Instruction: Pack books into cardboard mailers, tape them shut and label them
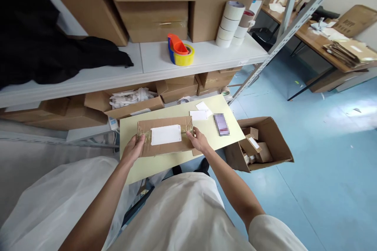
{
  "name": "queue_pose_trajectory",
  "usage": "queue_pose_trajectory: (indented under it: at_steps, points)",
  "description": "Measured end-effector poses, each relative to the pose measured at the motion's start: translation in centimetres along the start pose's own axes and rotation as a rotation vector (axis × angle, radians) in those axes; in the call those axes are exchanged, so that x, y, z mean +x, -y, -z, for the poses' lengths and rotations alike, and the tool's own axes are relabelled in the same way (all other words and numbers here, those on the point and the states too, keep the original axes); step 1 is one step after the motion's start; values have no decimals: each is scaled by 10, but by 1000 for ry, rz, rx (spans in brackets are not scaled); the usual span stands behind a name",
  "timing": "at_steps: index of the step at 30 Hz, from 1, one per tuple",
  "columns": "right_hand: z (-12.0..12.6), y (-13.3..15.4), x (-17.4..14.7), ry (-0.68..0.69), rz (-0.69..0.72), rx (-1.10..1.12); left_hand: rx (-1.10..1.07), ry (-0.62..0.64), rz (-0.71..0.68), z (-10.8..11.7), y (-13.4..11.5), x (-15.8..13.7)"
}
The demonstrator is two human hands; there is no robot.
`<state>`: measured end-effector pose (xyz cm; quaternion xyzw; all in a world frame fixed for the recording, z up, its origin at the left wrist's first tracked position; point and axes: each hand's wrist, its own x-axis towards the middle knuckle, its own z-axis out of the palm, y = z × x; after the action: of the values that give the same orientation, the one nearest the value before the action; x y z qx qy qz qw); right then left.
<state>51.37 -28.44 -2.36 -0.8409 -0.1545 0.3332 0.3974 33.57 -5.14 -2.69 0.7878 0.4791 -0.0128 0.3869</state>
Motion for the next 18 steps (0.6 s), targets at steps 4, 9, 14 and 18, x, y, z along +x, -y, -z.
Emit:
queue_pose_trajectory:
  at_steps: [4, 9, 14, 18]
  points:
    - [44, -23, -39, -57, 23, 66, 155, 13, -103, 6, -46, -24]
    - [120, -71, -92, -301, 7, 62, 284, 101, -245, -29, -143, -55]
    - [188, -148, -144, -606, -112, 162, 237, 367, -486, -127, -246, -83]
    - [223, -222, -168, -896, -260, 196, 154, 551, -706, -239, -317, -104]
